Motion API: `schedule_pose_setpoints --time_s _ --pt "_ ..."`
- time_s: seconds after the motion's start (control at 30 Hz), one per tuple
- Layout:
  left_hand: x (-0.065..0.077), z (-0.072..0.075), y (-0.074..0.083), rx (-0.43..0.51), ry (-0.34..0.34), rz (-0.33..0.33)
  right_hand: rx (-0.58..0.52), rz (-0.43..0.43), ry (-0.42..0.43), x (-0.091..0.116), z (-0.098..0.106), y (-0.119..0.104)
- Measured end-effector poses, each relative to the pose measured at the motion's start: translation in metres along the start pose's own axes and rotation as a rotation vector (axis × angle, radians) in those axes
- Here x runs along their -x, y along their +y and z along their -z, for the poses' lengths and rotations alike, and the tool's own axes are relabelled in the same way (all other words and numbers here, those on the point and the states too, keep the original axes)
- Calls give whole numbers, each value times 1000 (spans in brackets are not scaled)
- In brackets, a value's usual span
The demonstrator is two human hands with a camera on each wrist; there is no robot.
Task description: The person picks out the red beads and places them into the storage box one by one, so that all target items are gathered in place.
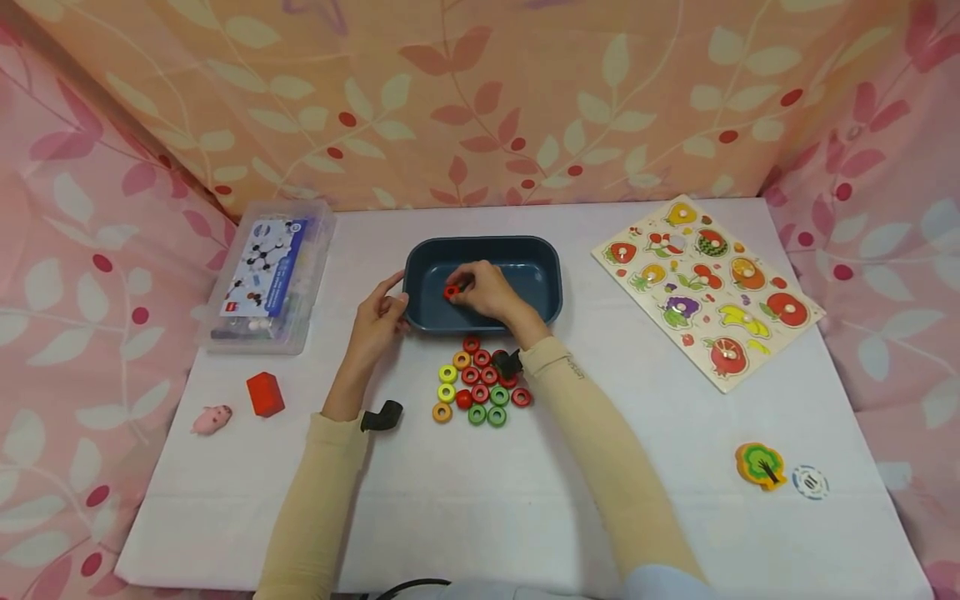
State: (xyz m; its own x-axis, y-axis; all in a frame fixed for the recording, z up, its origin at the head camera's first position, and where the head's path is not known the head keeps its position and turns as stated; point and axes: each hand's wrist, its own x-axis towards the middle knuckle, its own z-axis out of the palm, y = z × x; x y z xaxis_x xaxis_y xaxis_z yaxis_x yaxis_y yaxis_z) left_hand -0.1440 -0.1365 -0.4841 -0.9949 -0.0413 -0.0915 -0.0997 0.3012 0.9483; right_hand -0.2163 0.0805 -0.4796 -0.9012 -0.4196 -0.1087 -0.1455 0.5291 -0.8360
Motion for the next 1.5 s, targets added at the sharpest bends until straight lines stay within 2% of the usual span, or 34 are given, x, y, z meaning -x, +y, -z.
schedule_pose_setpoints --time_s 0.2,0.37,0.57,0.6,0.7,0.8,0.87,0.97,1.03,1.27,1.5 --pt "0 0 -1 7 -5 8 76 5 -9 13 8 -5" --pt "0 0 -1 17 0 -3 91 71 28 39 19 -17" --pt "15 6 35 25 -27 20 4 161 76 83 22 -33" --pt "18 7 41 25 -32 26 -8 164 63 90 21 -35" --pt "18 6 42 27 -32 33 -22 149 -3 109 17 -33" --pt "18 6 40 29 -34 32 -40 100 -62 123 10 -24" --pt "17 6 40 30 -34 31 -57 78 -71 129 4 -14" --pt "17 5 39 28 -34 39 -85 77 -55 137 -3 0" --pt "13 4 33 29 -33 42 -83 87 -38 142 -6 8" --pt "0 -1 3 41 -20 36 -25 58 30 151 -7 29" --pt "2 -2 0 14 2 19 -9 32 42 154 -6 34"
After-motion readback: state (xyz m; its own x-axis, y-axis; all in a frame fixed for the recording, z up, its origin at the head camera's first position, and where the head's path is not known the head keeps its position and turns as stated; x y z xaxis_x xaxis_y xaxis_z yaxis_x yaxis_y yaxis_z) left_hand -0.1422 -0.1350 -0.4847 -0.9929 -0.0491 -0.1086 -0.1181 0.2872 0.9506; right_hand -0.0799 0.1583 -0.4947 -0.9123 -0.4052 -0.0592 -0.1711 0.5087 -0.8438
